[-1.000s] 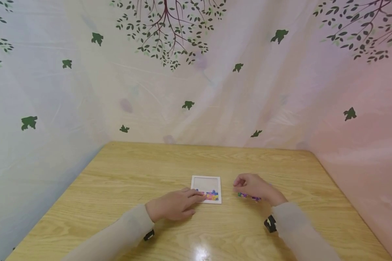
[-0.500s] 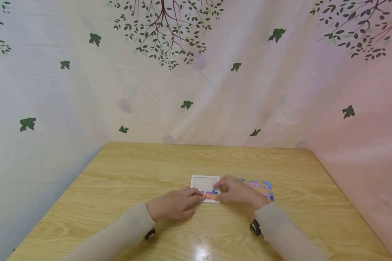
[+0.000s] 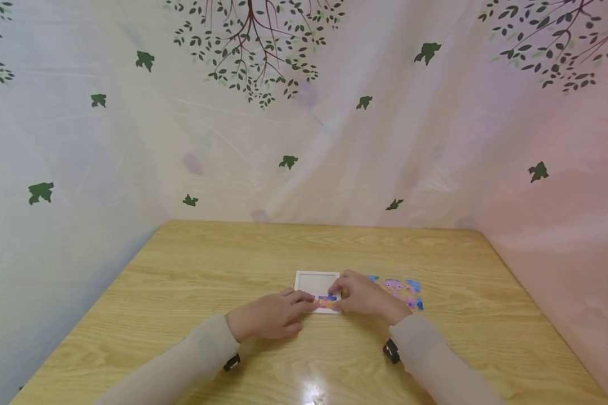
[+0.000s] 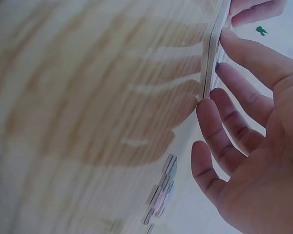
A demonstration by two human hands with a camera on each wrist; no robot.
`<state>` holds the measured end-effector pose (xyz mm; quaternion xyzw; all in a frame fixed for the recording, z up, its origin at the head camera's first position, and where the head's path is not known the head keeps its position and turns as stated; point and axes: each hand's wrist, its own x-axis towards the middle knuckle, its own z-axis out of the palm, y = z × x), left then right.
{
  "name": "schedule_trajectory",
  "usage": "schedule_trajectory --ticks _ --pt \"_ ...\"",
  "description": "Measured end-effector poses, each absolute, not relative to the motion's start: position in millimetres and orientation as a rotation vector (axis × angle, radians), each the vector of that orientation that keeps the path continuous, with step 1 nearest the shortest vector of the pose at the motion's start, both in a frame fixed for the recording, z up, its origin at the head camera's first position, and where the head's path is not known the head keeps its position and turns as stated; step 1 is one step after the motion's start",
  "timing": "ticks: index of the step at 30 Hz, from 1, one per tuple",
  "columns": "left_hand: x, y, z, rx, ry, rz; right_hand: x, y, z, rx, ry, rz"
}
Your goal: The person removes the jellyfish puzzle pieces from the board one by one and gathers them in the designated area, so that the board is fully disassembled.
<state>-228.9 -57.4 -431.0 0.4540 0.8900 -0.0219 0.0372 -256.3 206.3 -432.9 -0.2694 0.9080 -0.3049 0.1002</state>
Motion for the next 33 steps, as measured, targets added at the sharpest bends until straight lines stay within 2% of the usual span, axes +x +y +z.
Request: schedule_trajectory --ticks 33 --pt "-229.4 -57.9 -431.9 1.374 2.726 -0.060 -261.2 207.3 -436.8 -0.900 2.526 -1.064"
